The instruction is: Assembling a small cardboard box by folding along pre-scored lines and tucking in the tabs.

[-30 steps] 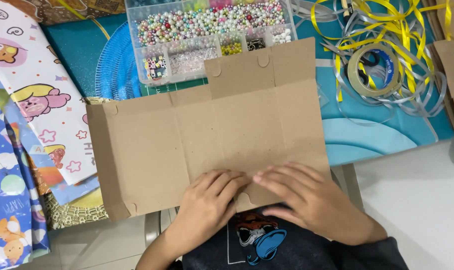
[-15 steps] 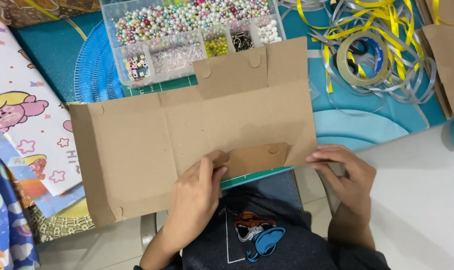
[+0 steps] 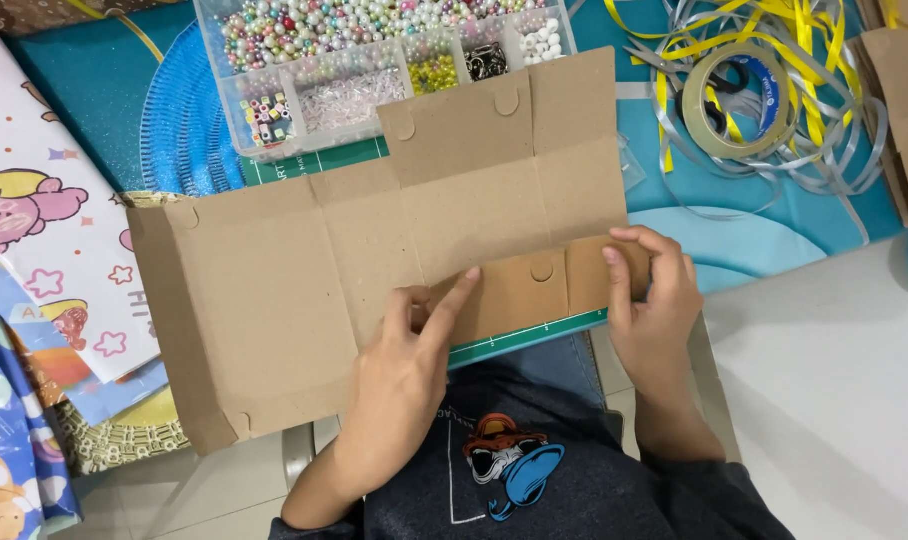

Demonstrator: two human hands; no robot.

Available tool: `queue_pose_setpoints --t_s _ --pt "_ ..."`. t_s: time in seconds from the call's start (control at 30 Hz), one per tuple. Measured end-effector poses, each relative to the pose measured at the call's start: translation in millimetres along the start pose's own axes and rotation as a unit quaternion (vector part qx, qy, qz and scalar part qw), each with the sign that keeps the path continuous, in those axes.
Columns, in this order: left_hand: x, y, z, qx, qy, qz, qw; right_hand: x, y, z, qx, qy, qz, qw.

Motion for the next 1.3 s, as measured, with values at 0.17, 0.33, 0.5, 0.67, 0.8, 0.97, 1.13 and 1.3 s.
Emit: queue_pose_setpoints --t_s 0.17,0.33,0.5,0.67,0.8,0.97,1.13,1.3 --pt "-10.8 -2.5 -3.3 -0.034 0.04 0.036 0.998 -4.8 5.0 -0.2 -0.021 -0.004 -0.024 0.999" --pt "-13.2 22.9 -7.5 -0.037 0.156 0.365 0.917 -8.4 9.0 -0.2 0.031 0.006 -0.046 0.998" --pt "-40.1 44.6 -7.2 -0.157 0.069 0.384 0.907 -3.5 -9.4 6.0 0.091 0.026 -0.06 0.994" --pt "-46.9 46.2 -4.3 -0.204 0.109 0.403 0.885 0.5 4.4 -15.4 0.248 0.097 -0.066 0.962" --pt "-47.5 45.0 -3.5 -0.215 0.131 0.417 0.873 -6.4 18.0 -35.9 0.391 0.05 -0.06 0.917" --pt "-47.7 47.2 -2.8 -0.231 0.148 0.422 0.864 -16.1 23.8 -52.7 0.436 0.004 -0.015 0.9" --pt "-52.6 50.4 -3.9 -0.222 0.14 0.461 0.848 -24.4 26.1 -61.1 0.393 0.013 -0.003 0.92" --pt "-53.1 53.2 -2.3 -0.214 0.146 0.462 0.848 -12.9 42.7 -65.9 0.383 -0.005 0.022 0.923"
Point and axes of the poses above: each hand's wrist, its own z-axis towards the middle knuckle, its own x-axis out of the back of the hand, y = z × x, the point moved 4 cm from there along z, towards the middle knuckle
